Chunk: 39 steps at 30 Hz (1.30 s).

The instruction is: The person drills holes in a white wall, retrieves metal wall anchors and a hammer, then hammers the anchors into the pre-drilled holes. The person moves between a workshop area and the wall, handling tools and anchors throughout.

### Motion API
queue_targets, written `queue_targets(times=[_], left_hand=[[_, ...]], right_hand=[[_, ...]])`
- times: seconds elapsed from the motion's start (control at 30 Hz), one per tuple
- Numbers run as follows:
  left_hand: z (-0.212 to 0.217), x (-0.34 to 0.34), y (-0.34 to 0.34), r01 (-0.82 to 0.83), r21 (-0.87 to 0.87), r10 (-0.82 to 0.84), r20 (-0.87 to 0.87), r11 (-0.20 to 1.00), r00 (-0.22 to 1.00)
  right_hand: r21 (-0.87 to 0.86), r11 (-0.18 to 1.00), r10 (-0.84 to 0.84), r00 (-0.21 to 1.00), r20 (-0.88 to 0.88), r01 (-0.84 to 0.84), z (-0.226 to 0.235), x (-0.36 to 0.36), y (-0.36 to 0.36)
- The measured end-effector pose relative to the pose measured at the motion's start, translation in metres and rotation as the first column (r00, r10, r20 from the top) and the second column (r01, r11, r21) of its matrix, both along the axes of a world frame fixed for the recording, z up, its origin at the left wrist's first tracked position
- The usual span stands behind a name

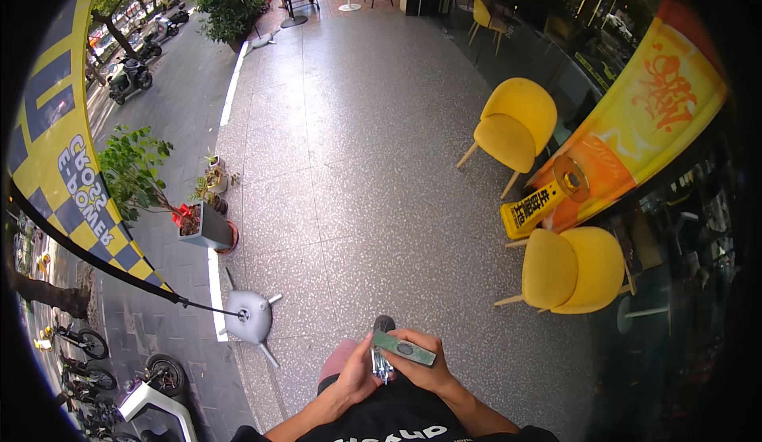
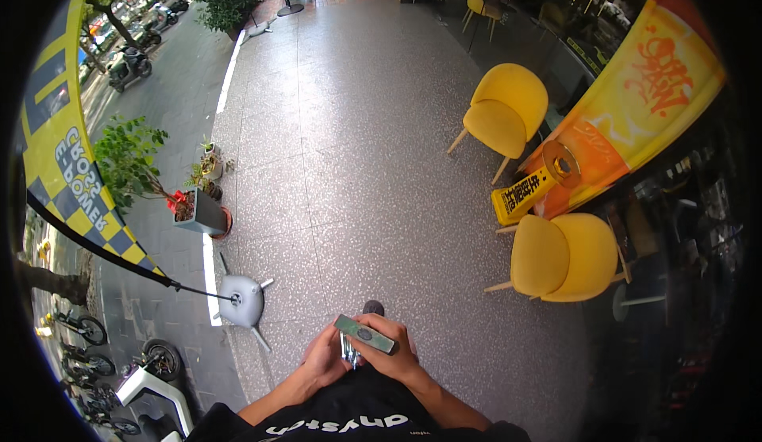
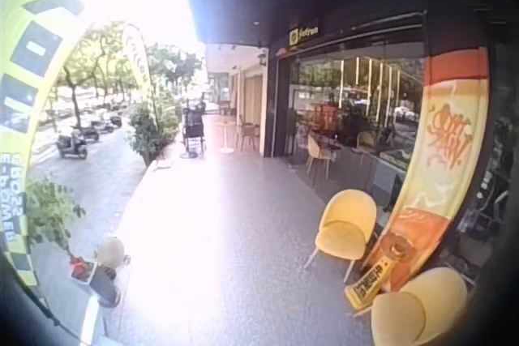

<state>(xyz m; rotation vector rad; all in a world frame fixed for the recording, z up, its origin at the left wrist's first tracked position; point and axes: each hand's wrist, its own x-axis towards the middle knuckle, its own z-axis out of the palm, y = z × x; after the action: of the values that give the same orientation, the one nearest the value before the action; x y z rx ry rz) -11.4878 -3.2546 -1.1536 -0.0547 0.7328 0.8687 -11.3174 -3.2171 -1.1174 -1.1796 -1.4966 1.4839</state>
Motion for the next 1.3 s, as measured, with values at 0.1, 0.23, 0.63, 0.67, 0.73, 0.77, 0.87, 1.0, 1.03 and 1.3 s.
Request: queue_targets(times=[0.1, 0.23, 0.63, 0.67, 0.73, 0.77, 0.87, 1.0, 1.03, 1.3], left_hand=[[-0.005, -0.025, 0.100, 0.047, -0.029, -0.042, 0.156, 0.998, 0.987], [-0.020, -0.042, 0.274, -0.061, 0.118, 0.049, 0.101, 0.991, 0.994], [-0.006, -0.040, 0.802, -0.019, 0.132, -0.009, 0.204, 0.991, 0.979], [0.010, -0.043, 0.843, 0.013, 0.108, -0.040, 0.252, 0.994, 0.967], [0.026, -0.045, 0.930, -0.021, 0.082, 0.007, 0.167, 0.996, 0.986], [0.032, -0.040, 0.971, 0.023, 0.172, -0.047, 0.137, 0.985, 0.989], [0.028, -0.019, 1.085, 0.260, 0.233, -0.226, -0.162, 0.937, 0.961], [0.021, 0.005, 1.230, 0.633, 0.353, -0.497, -0.406, 0.688, 0.767], [0.027, 0.013, 1.267, 0.748, 0.345, -0.534, -0.537, 0.568, 0.653], [-0.002, 0.112, 1.558, 0.620, 0.531, -0.050, -0.736, 0.577, 0.676]], right_hand=[[-0.246, 0.969, -0.029, 0.990, -0.138, -0.006, 0.045, -0.011, 0.124], [0.016, 0.997, 0.068, 0.995, 0.074, -0.070, 0.012, -0.016, 0.296], [0.077, 0.942, -0.328, 0.945, -0.002, 0.327, 0.048, -0.051, 0.728], [0.267, 0.903, -0.361, 0.932, 0.043, 0.338, 0.047, -0.052, 0.765], [-0.108, 0.887, -0.459, 0.884, -0.091, 0.450, 0.060, -0.051, 0.842], [-0.016, 0.872, -0.488, 0.872, 0.038, 0.489, 0.041, -0.035, 0.876], [0.081, 0.782, -0.619, 0.785, -0.021, 0.618, 0.044, -0.017, 0.996], [-0.156, 0.836, -0.547, 0.821, -0.164, 0.526, 0.042, 0.024, 1.160], [-0.186, 0.828, -0.556, 0.819, -0.140, 0.530, 0.045, 0.028, 1.202], [0.046, 0.914, 0.348, 0.836, 0.425, -0.404, 0.041, 0.146, 1.541]])
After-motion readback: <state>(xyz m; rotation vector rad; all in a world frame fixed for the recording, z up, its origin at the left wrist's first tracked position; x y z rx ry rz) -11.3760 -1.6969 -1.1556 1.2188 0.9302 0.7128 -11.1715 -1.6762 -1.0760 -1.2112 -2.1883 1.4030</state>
